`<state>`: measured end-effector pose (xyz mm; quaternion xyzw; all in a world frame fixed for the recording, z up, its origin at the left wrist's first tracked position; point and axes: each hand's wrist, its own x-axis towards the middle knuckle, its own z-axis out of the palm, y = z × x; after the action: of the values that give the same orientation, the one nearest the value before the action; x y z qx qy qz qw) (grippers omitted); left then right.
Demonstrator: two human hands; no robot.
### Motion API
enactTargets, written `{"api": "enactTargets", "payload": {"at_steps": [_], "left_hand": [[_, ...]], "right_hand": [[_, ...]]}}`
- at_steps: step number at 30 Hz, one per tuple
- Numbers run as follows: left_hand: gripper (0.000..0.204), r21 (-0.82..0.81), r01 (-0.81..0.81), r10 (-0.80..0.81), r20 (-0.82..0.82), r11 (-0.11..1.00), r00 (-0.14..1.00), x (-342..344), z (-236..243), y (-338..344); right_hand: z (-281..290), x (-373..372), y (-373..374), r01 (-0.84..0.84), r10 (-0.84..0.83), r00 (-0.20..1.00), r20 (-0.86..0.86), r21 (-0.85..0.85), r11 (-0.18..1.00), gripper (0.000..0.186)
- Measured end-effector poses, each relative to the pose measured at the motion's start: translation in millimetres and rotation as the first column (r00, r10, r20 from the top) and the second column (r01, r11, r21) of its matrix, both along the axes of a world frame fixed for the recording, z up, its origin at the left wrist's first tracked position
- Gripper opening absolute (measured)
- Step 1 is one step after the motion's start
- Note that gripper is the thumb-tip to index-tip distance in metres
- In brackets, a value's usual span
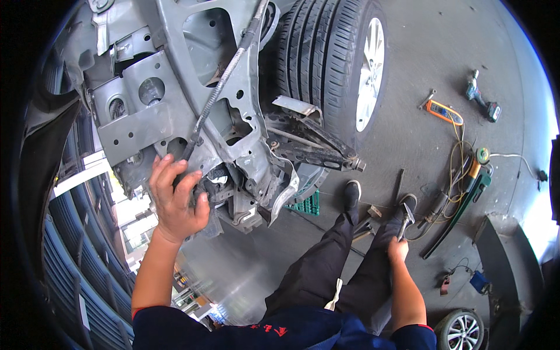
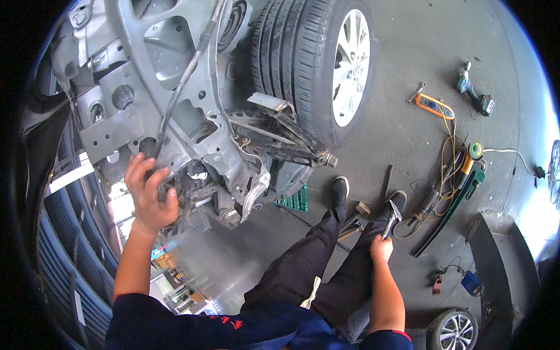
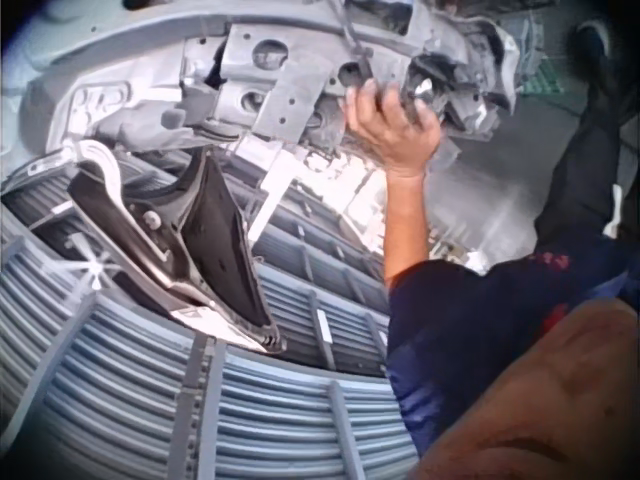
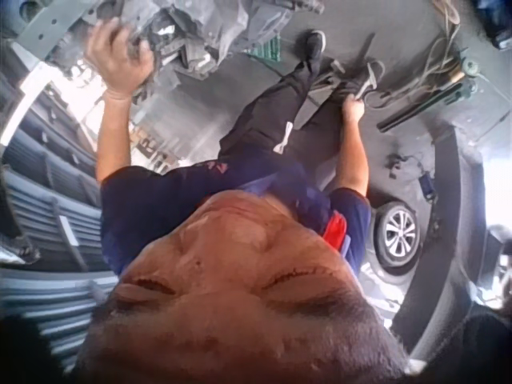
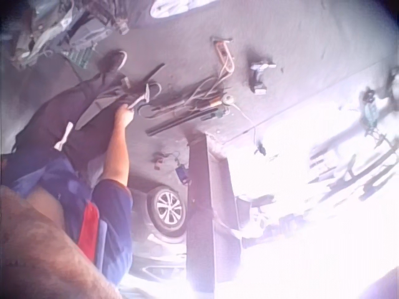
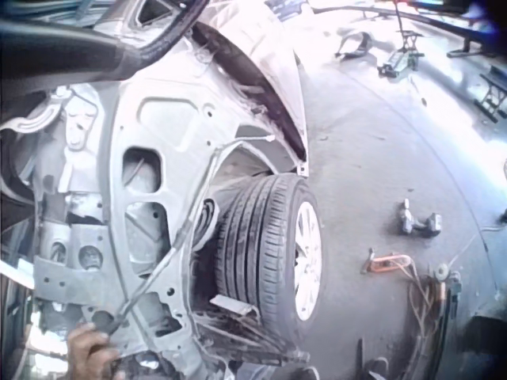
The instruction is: The person repairs a damaged vehicle frame by hammering the metal structure using a hammer and a metal dolly, prying the frame section with a metal bar, and aligning the metal parts by hand.
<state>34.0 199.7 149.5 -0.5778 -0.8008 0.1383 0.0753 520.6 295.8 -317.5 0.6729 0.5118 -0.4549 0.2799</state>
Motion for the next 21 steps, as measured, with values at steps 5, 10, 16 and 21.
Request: {"api": "enactTargets", "payload": {"at_steps": [5,10,16,21], "left_hand": [[0.029,0.000,-0.007,0.007,0.153,1.000,0.988,-15,1,-1],[0.026,-0.026,0.029,-0.024,0.174,0.999,0.984,-23,1,-7],[0.041,-0.002,0.003,-0.003,0.205,1.000,0.979,-26,-1,-14],[0.039,-0.035,0.015,-0.008,0.173,0.999,0.985,-27,1,-15]], "right_hand": [[-2,2,16,-0.100,0.100,0.995,0.023,-0.009,0.995,0.044],[-7,3,21,-0.145,0.150,0.986,0.078,-0.070,0.987,0.044],[-10,-2,17,-0.321,0.336,0.938,0.083,-0.160,0.934,0.045],[-9,-11,20,-0.390,0.422,0.904,0.067,-0.270,0.880,0.045]]}}
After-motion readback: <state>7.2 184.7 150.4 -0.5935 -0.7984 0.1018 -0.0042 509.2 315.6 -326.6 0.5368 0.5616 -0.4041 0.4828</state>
